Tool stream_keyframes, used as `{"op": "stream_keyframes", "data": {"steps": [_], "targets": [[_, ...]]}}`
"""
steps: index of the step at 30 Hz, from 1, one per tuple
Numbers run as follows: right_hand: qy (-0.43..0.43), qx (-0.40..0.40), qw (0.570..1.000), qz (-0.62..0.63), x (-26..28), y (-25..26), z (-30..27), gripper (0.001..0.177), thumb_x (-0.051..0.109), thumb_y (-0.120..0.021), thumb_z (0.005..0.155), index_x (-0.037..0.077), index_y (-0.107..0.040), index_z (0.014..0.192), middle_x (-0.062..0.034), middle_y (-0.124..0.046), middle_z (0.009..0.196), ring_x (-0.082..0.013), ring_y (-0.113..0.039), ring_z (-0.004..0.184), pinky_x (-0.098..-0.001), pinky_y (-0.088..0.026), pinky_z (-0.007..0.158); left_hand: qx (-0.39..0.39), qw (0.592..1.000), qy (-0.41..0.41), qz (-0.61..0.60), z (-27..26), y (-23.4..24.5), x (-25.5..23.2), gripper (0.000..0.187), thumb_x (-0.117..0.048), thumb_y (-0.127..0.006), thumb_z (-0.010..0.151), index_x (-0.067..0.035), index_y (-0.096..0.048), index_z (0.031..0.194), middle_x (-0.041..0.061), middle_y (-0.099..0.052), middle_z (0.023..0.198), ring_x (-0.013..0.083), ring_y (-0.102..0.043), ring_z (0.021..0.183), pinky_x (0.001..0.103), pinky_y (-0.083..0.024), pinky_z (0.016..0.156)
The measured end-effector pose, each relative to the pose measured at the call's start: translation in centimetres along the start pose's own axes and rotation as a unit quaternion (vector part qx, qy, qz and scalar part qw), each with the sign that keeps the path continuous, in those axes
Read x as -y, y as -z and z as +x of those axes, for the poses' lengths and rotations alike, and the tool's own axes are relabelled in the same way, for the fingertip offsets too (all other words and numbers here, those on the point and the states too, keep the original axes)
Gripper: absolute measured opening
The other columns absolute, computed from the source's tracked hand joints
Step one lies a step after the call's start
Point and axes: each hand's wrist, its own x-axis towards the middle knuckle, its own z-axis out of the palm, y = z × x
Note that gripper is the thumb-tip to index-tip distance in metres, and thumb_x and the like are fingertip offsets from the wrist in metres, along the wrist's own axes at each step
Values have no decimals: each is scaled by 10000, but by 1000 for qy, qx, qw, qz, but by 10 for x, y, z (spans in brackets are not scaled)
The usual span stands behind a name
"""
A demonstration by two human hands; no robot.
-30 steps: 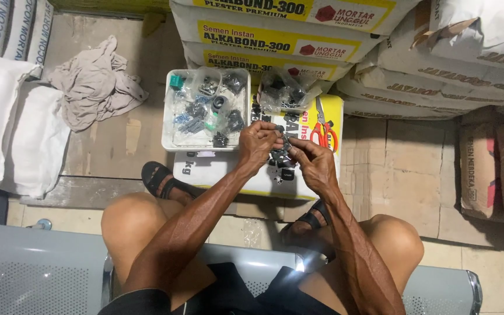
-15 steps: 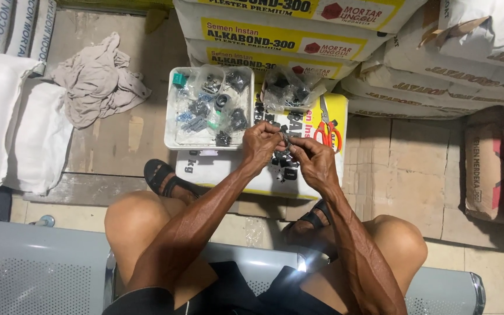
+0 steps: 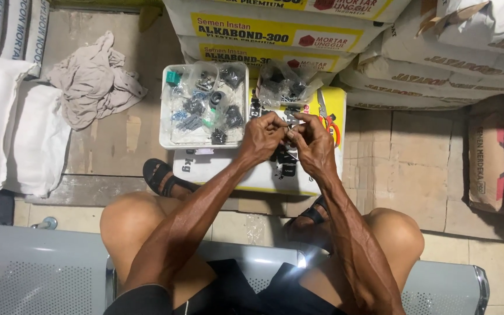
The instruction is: Sorting small black plastic construction parts from a pile into a container by hand.
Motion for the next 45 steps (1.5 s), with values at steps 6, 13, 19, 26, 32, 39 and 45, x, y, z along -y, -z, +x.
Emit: {"op": "stream_keyframes", "data": {"steps": [6,13,19,26,32,39,45], "targets": [[64,-9,995,-70,-43,-1,12,111,64,-744,970,22,-779,1067,-204,-678,969,-356,-722,880,-431,-604,733,73,997,23,13,4,8,2,139,16,-599,945,9,-700,1041,213,-744,765,213,-749,670,327,-639,642],[82,49,987,-129,-156,-52,17,128,-66,-716,882,16,-747,976,-195,-674,872,-383,-705,817,-457,-583,687,34,933,58,354,-2,17,32,149,-143,-610,941,-11,-596,1009,307,-703,772,485,-742,748,555,-606,606],[68,53,974,-211,-198,-52,17,154,32,-738,867,129,-763,984,-124,-679,892,-360,-690,906,-471,-577,805,131,886,160,416,-18,16,69,245,-167,-606,837,27,-756,830,259,-714,720,477,-746,742,547,-605,570],[-14,40,904,-425,-192,-1,-8,124,113,-741,818,181,-769,917,-100,-672,868,-327,-702,860,-487,-599,785,173,910,15,376,-34,11,61,159,-83,-597,923,28,-705,960,275,-713,850,478,-734,813,541,-608,680],[-45,77,873,-480,-255,-16,-29,192,120,-769,749,123,-792,939,-142,-651,940,-382,-705,865,-521,-611,764,177,851,-29,493,-50,5,84,172,-96,-589,968,40,-695,978,240,-696,928,435,-748,764,544,-614,680],[-118,95,876,-457,-184,-17,-25,172,156,-669,827,87,-769,948,-170,-670,984,-394,-688,976,-509,-593,832,162,793,-121,575,-50,-6,99,86,-50,-608,913,-19,-686,925,117,-649,785,329,-735,620,439,-603,537],[-183,62,930,-312,-97,13,-18,173,210,-643,844,158,-725,988,-111,-743,871,-374,-729,923,-538,-566,814,20,956,26,292,-64,-5,63,147,-96,-619,932,12,-688,1005,306,-676,716,486,-700,657,539,-477,459]]}}
